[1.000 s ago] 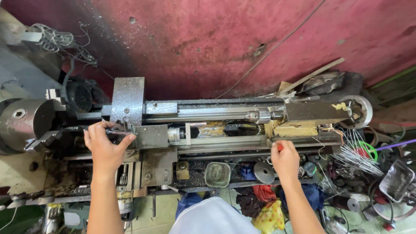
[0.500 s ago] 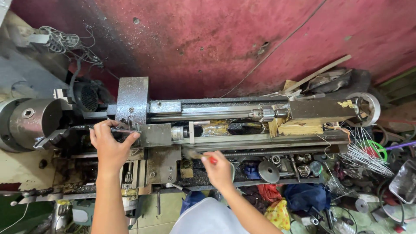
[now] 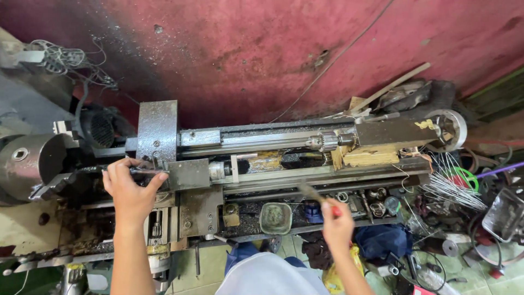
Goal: Operating a metal lathe by clearing shavings with a brush and adjusting the carriage
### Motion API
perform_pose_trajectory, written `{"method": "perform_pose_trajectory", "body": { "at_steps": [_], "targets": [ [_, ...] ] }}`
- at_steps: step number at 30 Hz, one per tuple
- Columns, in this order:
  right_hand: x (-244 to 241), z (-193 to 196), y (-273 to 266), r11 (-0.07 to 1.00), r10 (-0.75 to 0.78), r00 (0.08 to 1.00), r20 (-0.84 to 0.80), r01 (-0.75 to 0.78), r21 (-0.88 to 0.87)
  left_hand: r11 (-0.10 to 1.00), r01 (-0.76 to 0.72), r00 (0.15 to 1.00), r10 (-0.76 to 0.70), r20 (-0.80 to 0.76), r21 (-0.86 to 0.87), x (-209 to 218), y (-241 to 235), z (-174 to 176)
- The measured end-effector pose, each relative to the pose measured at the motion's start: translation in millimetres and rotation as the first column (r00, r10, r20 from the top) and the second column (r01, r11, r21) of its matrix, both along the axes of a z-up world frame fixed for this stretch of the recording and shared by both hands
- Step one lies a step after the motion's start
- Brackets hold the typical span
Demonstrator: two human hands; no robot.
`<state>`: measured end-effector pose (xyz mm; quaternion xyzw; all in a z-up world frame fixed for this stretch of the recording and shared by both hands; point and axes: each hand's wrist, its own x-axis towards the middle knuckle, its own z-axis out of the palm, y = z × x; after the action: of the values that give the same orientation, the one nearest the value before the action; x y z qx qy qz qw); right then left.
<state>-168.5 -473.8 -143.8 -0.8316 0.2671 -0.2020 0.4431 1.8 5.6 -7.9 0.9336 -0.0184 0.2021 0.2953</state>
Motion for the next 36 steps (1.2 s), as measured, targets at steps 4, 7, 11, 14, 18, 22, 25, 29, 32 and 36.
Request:
{"method": "perform_pose_trajectory", "body": {
  "at_steps": [4,7,11,14,18,22,25,29,32,36],
  "targets": [
    [-3,19,-53,0.995,-0.091,0.996,0.024,0.092,-0.047,1.0,0.011,1.0,-0.011,0.008,0.005,-2,-2,4],
    [3,42,-73,0.975,-0.207,0.967,-0.149,0.216,0.05,1.0,0.0,0.999,-0.001,-0.049,-0.023,-2,-6,11],
    [-2,4,-112,0.956,-0.289,0.947,0.139,0.294,-0.017,1.0,-0.005,0.999,0.004,-0.052,-0.016,0,-4,7],
    [-6,-15,-119,0.94,-0.321,0.91,0.262,0.341,-0.034,1.0,-0.01,0.999,0.01,-0.041,-0.001,0,0,2],
    [-10,19,-64,0.937,-0.29,0.932,0.215,0.323,-0.133,1.0,-0.022,0.999,0.022,-0.027,0.009,2,1,-1],
    [15,31,9,0.979,-0.193,0.973,0.125,0.181,0.098,1.0,-0.024,0.999,0.023,-0.023,-0.017,5,-4,1],
    [46,44,62,0.889,-0.062,0.989,0.131,-0.005,0.458,0.998,-0.056,0.997,0.056,-0.053,0.005,1,-2,-1],
    [103,50,109,0.808,0.113,0.992,-0.049,-0.063,0.585,0.999,-0.033,0.999,0.033,-0.017,-0.031,0,-3,2],
    [138,14,133,0.76,0.184,0.983,0.031,-0.162,0.629,0.999,-0.009,1.0,0.01,0.009,-0.043,-3,-1,1],
    [167,25,156,0.702,0.271,0.962,-0.009,-0.191,0.686,0.996,-0.021,1.0,0.021,-0.004,-0.085,-1,-4,2]
  ]
}}
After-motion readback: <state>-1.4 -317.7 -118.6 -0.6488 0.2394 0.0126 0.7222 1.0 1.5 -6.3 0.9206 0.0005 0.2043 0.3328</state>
